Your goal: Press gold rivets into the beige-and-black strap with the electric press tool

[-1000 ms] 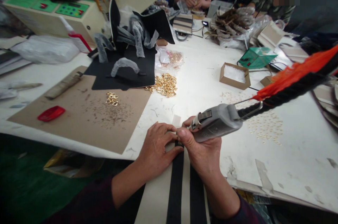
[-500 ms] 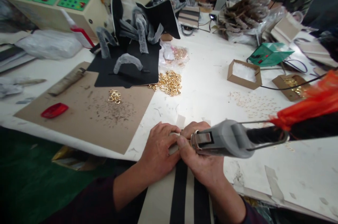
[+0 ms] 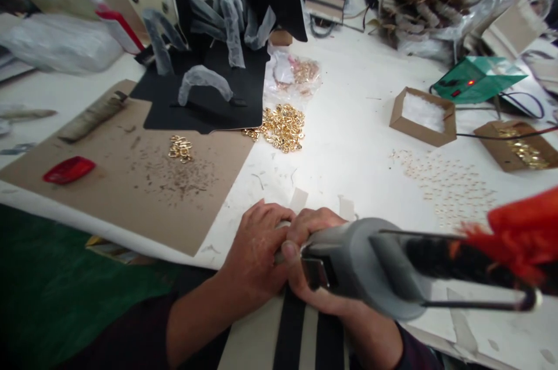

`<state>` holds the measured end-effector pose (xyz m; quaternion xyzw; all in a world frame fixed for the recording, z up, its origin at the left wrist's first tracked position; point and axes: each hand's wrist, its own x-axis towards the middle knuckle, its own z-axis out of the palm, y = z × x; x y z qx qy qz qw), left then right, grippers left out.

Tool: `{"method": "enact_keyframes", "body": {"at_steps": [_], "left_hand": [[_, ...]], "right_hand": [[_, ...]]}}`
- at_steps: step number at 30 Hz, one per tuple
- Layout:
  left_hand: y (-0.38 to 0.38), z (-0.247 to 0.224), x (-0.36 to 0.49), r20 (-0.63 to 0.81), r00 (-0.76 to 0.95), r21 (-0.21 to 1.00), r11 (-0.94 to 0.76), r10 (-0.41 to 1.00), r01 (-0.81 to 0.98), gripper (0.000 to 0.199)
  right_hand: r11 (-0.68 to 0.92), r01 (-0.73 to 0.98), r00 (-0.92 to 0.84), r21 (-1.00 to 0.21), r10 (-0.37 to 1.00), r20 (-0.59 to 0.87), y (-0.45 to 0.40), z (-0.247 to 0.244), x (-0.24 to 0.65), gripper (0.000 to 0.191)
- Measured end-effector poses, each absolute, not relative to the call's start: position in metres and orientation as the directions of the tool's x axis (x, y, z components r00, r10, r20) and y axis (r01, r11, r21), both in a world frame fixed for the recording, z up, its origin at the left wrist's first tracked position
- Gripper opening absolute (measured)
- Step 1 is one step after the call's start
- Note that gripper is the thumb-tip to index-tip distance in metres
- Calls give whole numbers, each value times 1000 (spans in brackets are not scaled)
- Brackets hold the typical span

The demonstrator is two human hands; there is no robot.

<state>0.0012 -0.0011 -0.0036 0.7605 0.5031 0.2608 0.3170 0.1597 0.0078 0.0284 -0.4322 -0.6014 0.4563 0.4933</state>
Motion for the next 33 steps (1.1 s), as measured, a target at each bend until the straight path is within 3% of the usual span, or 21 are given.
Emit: {"method": "enact_keyframes", "body": {"at_steps": [3,10,14,17,20,22,23,26,31,33], "left_hand": [[-1,-3,1,74,355,751,-286,932,595,20],[-1,3,-1,69,356,722,-293,932,627,22],[-1,6,0,94,331,709,-297,939,640,25],[-1,10,1,92,337,691,-304,937,656,25],[0,17,-2,91,404,652,-361,910,667,25],[2,22,-8,129,470,619,-442,873,649,30],[1,25,-13,160,494,598,-482,855,640,33],[-8,31,-36,230,553,500,-585,801,639,46],[-48,23,-90,207,756,227,-782,621,580,77],[-63,18,-99,221,792,135,-822,569,553,80]], "right_hand": [[231,9,-151,-973,962,227,9,28,157,20],[236,-128,17,-963,972,235,12,38,156,26],[348,-239,238,-907,926,292,-9,77,173,30],[268,-124,427,-955,883,193,-48,91,203,37],[-175,84,627,-981,774,-84,-94,74,243,56],[-447,177,714,-877,672,-198,-120,54,269,64],[-509,214,734,-834,647,-206,-130,44,280,65],[-514,307,749,-801,650,-129,-151,20,307,65],[-443,395,737,-805,675,-10,-161,-3,324,69],[-390,414,715,-823,698,29,-160,-10,326,69]]}}
